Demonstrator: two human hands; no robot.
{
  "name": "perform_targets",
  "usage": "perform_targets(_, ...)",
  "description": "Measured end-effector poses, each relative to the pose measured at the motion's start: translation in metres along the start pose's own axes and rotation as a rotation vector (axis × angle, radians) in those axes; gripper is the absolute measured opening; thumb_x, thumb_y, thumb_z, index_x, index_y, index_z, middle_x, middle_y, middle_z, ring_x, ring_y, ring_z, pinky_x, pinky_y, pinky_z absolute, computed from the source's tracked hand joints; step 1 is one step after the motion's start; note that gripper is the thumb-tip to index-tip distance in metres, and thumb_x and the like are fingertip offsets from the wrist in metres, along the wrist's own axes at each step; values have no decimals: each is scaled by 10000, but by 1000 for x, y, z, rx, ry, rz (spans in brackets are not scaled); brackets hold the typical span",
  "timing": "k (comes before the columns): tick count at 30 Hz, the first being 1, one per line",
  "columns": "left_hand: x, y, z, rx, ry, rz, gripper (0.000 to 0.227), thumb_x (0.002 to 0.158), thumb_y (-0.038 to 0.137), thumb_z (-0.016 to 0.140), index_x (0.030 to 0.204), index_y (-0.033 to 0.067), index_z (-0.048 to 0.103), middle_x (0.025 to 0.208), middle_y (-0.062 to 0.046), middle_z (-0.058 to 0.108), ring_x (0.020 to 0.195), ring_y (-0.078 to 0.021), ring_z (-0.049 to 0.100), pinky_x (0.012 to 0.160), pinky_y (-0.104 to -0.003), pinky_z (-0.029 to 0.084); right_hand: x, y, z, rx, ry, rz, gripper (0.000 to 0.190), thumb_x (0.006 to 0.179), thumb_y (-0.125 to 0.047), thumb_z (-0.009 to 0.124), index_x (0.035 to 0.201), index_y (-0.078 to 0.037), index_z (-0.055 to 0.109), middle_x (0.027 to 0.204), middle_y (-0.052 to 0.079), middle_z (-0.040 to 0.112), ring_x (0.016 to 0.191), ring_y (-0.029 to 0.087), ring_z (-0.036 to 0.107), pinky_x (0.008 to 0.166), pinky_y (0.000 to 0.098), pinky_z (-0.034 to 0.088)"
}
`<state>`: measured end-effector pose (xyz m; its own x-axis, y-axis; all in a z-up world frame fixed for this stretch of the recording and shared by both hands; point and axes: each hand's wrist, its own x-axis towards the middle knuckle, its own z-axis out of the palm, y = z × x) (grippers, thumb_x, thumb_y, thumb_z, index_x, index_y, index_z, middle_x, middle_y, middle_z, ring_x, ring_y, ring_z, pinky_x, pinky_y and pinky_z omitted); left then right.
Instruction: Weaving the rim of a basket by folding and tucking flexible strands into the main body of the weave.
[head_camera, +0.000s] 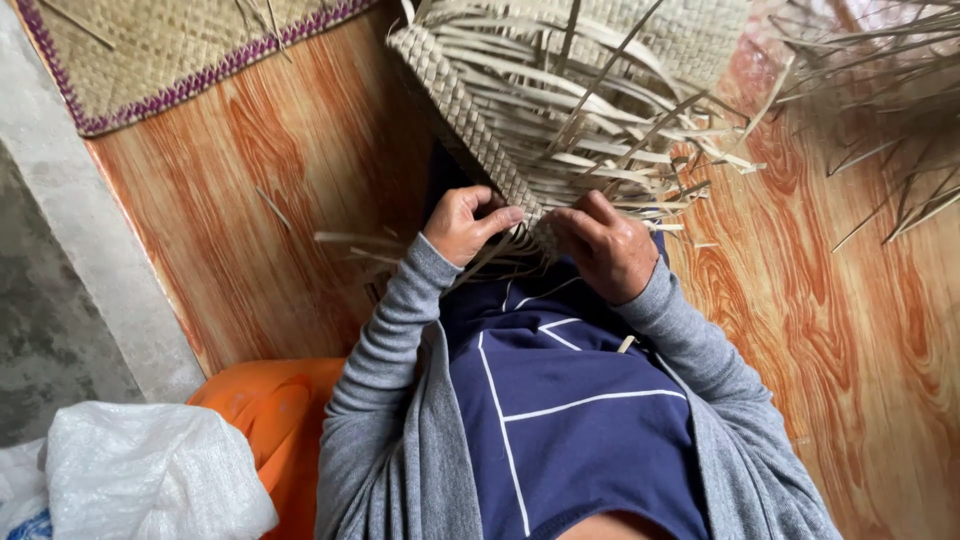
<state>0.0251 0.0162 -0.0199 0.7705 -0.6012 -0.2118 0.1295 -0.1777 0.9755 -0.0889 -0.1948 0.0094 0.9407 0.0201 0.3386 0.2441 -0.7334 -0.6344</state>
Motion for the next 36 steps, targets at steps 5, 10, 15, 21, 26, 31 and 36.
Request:
perform_targets(5, -2, 3, -5, 126, -52, 30, 326, 884, 253, 825, 712, 13, 688, 598, -104, 688, 607, -105, 576, 568, -292, 493, -10, 3, 0, 2, -45, 11, 206, 938, -115, 651, 1130, -151, 715, 930, 115, 621, 615, 453, 655, 532, 551, 543)
perform_targets(10, -11, 16, -8, 264, -108, 73, 436, 943, 321, 785, 675, 18, 624, 536, -116, 637, 522, -173, 601, 550, -289, 492, -17, 4, 0, 33, -10, 43, 256, 921, -131, 661, 1164, -192, 713, 925, 83, 605, 617, 436, 671, 532, 532, 548)
perform_targets(15, -21, 31, -12, 379, -9, 102, 245, 906, 307, 818, 857, 79, 745, 689, -79, 749, 689, -157, 712, 664, -332, 565, -16, -1, 4, 223, 99, -3, 257, 956, -98, 600, 1175, -189, 699, 964, 111, 640, 668, 467, 664, 557, 567, 545)
perform_targets(21, -14, -3, -7, 135, -2, -23, 173, 923, 144, 779, 943, 10, 671, 712, -118, 735, 590, -157, 699, 558, -298, 595, -19, 6, 16, 206, 135, 46, 128, 1018, -199, 602, 1099, -203, 701, 919, 74, 619, 693, 396, 694, 577, 462, 578)
perform_targets(26, -8, -13, -5, -7, -11, -47, 163, 937, 87, 740, 970, -31, 632, 674, -163, 678, 489, -204, 680, 451, -297, 580, -18, 7, 22, 70, 152, 29, 105, 1033, -256, 569, 1016, -226, 669, 896, 17, 599, 675, 328, 688, 570, 418, 572)
perform_targets(31, -11, -18, -4, 16, 10, -42, 176, 927, 118, 762, 944, -25, 660, 653, -157, 676, 435, -140, 605, 403, -243, 505, -16, -1, 3, -8, 95, -16, 102, 1032, -275, 555, 1047, -212, 633, 879, 12, 563, 672, 282, 685, 554, 402, 569)
perform_targets(36, -24, 18, -4, 148, -47, -178, 201, 906, 167, 742, 873, -25, 690, 729, -102, 709, 560, -131, 564, 496, -233, 453, -16, -16, -20, -56, -161, -10, 307, 904, -109, 593, 1209, -125, 625, 929, 54, 592, 600, 274, 636, 467, 407, 508)
